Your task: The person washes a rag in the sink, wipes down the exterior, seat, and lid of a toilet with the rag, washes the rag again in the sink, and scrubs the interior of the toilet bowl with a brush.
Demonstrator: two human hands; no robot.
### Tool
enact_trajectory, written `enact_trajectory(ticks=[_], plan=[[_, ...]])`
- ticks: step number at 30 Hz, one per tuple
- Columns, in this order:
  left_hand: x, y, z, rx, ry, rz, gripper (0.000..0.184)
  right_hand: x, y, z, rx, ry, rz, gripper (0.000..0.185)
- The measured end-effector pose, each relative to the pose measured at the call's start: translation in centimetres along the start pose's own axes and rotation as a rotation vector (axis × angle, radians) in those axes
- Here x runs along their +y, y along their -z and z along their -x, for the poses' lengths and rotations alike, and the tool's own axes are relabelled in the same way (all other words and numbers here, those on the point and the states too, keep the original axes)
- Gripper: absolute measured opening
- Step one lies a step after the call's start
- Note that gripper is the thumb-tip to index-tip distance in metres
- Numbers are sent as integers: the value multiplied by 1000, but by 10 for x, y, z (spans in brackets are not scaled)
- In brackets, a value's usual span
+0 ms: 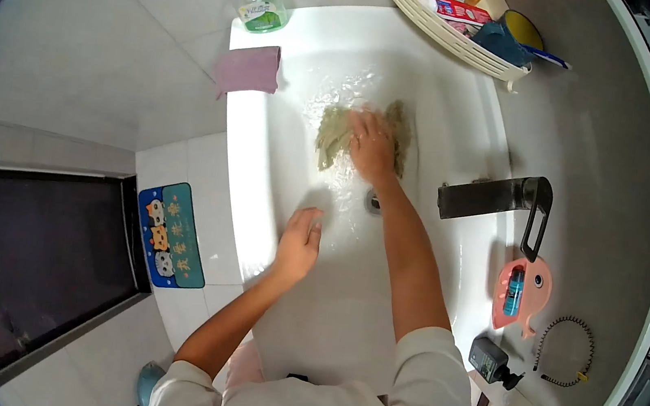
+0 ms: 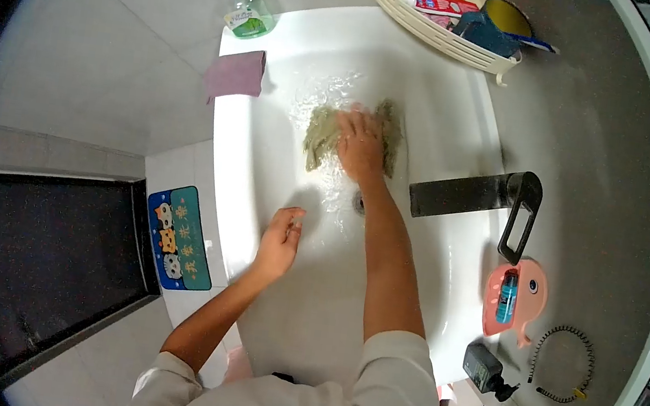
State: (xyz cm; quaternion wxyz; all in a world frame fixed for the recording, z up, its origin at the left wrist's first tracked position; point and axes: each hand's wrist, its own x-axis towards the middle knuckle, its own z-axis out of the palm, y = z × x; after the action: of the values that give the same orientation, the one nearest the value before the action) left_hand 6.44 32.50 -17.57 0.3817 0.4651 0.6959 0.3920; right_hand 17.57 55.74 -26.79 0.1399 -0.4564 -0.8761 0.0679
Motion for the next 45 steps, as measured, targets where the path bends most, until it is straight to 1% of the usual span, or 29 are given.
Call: enact_trajectory(ticks=[1, 2, 4, 6, 8, 9, 11, 13, 14, 16, 17, 18, 19, 20, 21, 22, 23, 24, 25, 26, 27, 28, 30, 34, 36, 38, 39, 43, 45], plan=[[-1, 0, 2, 3, 3, 6, 22, 0, -7, 8, 34, -120, -82, 53], [-2, 0, 4, 4, -1, 8, 22, 1, -10, 19, 36, -116, -78, 53], [7, 4, 7, 3, -21, 17, 22, 3, -6, 46, 87, -277, -63, 56], [21, 10, 15, -74, 152, 50, 23, -4, 3, 84, 70, -282, -8, 59], [8, 4, 26, -53, 88, 46, 24, -18, 8, 128, 48, -289, 40, 62], [-3, 0, 29, -30, 30, 32, 24, -28, 6, 147, 67, -348, 77, 64], [-19, -7, 37, -37, 30, 30, 25, -58, 12, 174, 93, -413, 115, 67], [-30, -17, 46, -59, 38, 29, 25, -95, 17, 199, 66, -588, 67, 69], [-35, -23, 47, -68, 82, 30, 26, -106, 19, 212, -7, -479, 84, 71], [-53, -36, 50, -92, 125, 25, 28, -120, 17, 241, -19, -212, 104, 63], [-65, -43, 50, -98, 151, 29, 29, -110, 22, 248, -18, -224, 106, 63], [-71, -47, 52, -104, 179, 32, 31, -90, 33, 251, -71, -87, 122, 56], [-72, -48, 54, -137, 192, -72, 29, -79, 45, 250, -120, 51, 139, 48], [-80, -53, 54, -146, 184, -73, 29, -82, 50, 247, -116, 41, 144, 48], [-104, -64, 49, -172, 253, -31, 31, -94, 59, 240, -201, -169, 139, 41], [-102, -63, 48, -197, 324, 8, 35, -100, 61, 238, -283, -378, 129, 35], [-101, -62, 51, -204, 319, 0, 35, -101, 52, 243, -215, -173, 136, 28], [-71, -52, 53, -221, 491, 186, 38, -104, 57, 244, -207, -181, 137, 28], [-52, -48, 52, -233, 662, 379, 41, -107, 66, 246, -211, -84, -67, 28], [-50, -49, 51, -236, 661, 380, 41, -111, 76, 247, -221, 14, -275, 28], [-51, -48, 52, -266, 653, 382, 42, -106, 86, 235, -222, -80, -279, 30], [-51, -45, 51, -292, 644, 383, 43, -96, 77, 226, -223, -78, -281, 30], [-46, -44, 54, -295, 661, 337, 44, -78, 55, 206, 76, -474, -243, 27], [-49, -43, 57, -305, 686, 231, 47, -45, 26, 171, 113, -532, -166, 22], [-41, -36, 58, -312, 705, 243, 50, -37, 15, 162, 74, -552, -125, 18], [-34, -30, 59, -282, 722, 369, 52, -31, 19, 155, 1, -549, -115, 19], [-34, -29, 58, -280, 728, 372, 52, -25, 15, 152, -63, -546, -96, 19], [-36, -32, 46, -298, 696, 318, 55, -22, 9, 150, -101, -526, -89, 20], [-43, -38, 37, -260, 724, 300, 57, -40, 15, 157, 131, -656, -179, 31]])
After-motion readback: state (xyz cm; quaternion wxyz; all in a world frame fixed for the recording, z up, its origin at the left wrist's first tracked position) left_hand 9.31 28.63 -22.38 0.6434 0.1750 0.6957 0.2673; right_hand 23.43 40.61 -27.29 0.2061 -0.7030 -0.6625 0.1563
